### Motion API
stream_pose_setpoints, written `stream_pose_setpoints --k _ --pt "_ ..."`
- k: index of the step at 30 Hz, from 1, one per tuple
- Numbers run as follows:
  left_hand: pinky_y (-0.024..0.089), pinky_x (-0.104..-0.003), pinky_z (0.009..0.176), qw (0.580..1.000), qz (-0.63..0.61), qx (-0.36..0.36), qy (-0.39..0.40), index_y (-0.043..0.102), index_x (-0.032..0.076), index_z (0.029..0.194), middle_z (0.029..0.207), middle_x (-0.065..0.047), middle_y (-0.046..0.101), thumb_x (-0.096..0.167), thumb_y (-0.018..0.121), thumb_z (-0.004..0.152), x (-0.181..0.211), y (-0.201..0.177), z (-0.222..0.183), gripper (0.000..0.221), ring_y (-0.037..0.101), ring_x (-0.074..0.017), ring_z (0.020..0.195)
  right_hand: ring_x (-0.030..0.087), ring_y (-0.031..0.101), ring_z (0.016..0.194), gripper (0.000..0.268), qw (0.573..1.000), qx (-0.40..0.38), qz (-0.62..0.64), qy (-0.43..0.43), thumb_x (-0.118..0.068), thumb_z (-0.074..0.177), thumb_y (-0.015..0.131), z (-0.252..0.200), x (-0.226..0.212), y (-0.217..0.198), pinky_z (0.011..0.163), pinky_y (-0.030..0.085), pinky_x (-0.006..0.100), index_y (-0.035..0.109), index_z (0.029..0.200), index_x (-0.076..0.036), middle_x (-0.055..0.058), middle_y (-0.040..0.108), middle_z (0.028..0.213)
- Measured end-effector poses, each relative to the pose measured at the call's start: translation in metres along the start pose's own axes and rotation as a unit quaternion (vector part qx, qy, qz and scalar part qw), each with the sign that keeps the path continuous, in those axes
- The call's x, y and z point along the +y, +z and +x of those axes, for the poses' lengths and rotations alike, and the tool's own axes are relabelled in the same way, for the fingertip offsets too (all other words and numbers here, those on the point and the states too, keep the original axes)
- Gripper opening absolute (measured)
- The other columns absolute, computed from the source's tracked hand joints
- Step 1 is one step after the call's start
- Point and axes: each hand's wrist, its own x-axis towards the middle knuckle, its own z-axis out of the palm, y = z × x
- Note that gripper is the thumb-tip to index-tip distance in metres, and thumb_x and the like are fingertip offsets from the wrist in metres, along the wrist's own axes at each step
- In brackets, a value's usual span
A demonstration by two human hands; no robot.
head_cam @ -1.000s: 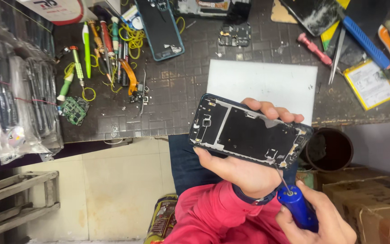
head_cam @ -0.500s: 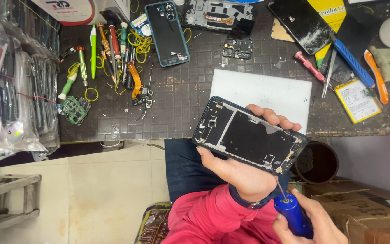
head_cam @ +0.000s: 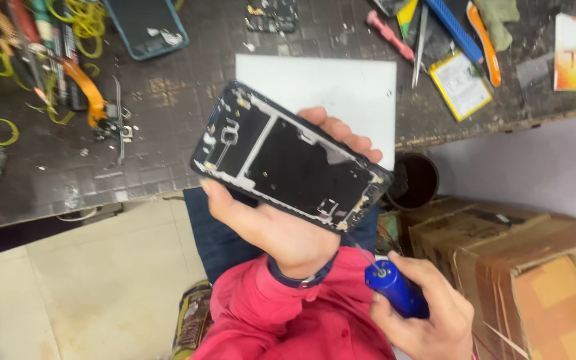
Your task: The person uses a blue electric screwdriver to remove screws from the back frame of a disassembled smartphone. They rotate the phone to access different screw locations along the perimeter and continue unscrewing throughout the clip.
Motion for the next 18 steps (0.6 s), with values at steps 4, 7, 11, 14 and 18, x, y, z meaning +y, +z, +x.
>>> stream_pose_setpoints --k 4,7,11,14,18 --pt "0.051 -0.047 0.090 0.999 0.040 -0.027 -0.026 0.053 -0.012 0.131 0.111 -0.024 0.066 0.080 0.031 0.102 0.007 0.001 0.002 0.099 0.063 -0.0356 0.099 0.018 0.074 0.085 0.048 1.000 0.026 -0.007 0.002 -0.002 0.068 0.080 0.000 -0.002 -0.003 0.078 0.058 0.027 0.066 0.113 0.001 0.016 0.073 0.098" --pt "0.052 -0.046 0.089 0.997 0.047 -0.018 -0.063 0.050 -0.013 0.135 0.109 -0.023 0.064 0.078 0.030 0.100 0.015 0.001 0.001 0.099 0.063 -0.0335 0.098 0.018 0.074 0.085 0.047 0.999 0.033 -0.027 0.006 -0.001 0.068 0.080 0.002 -0.004 -0.008 0.077 0.058 0.027 0.066 0.113 0.002 0.017 0.073 0.098" --pt "0.053 -0.046 0.090 0.995 0.051 -0.018 -0.078 0.044 -0.014 0.143 0.111 -0.022 0.064 0.077 0.027 0.101 0.017 0.000 0.000 0.102 0.064 -0.0320 0.098 0.019 0.074 0.086 0.047 0.998 0.039 -0.043 0.007 -0.001 0.069 0.081 0.004 -0.008 -0.012 0.077 0.058 0.027 0.066 0.114 0.002 0.018 0.073 0.100" --pt "0.054 -0.046 0.089 0.995 0.063 -0.022 -0.069 0.042 -0.016 0.145 0.110 -0.023 0.063 0.078 0.025 0.104 0.016 0.000 0.000 0.104 0.064 -0.0324 0.097 0.021 0.075 0.088 0.047 0.999 0.024 -0.044 -0.011 -0.002 0.069 0.083 0.005 -0.009 -0.010 0.078 0.059 0.029 0.065 0.113 0.002 0.018 0.073 0.101" --pt "0.054 -0.045 0.087 0.997 0.050 -0.027 -0.057 0.041 -0.017 0.145 0.110 -0.025 0.063 0.079 0.023 0.105 0.013 -0.001 0.001 0.105 0.065 -0.0328 0.096 0.023 0.076 0.089 0.045 0.999 -0.003 -0.026 -0.018 -0.003 0.069 0.084 0.007 -0.012 -0.003 0.078 0.060 0.030 0.064 0.108 0.001 0.019 0.073 0.101"
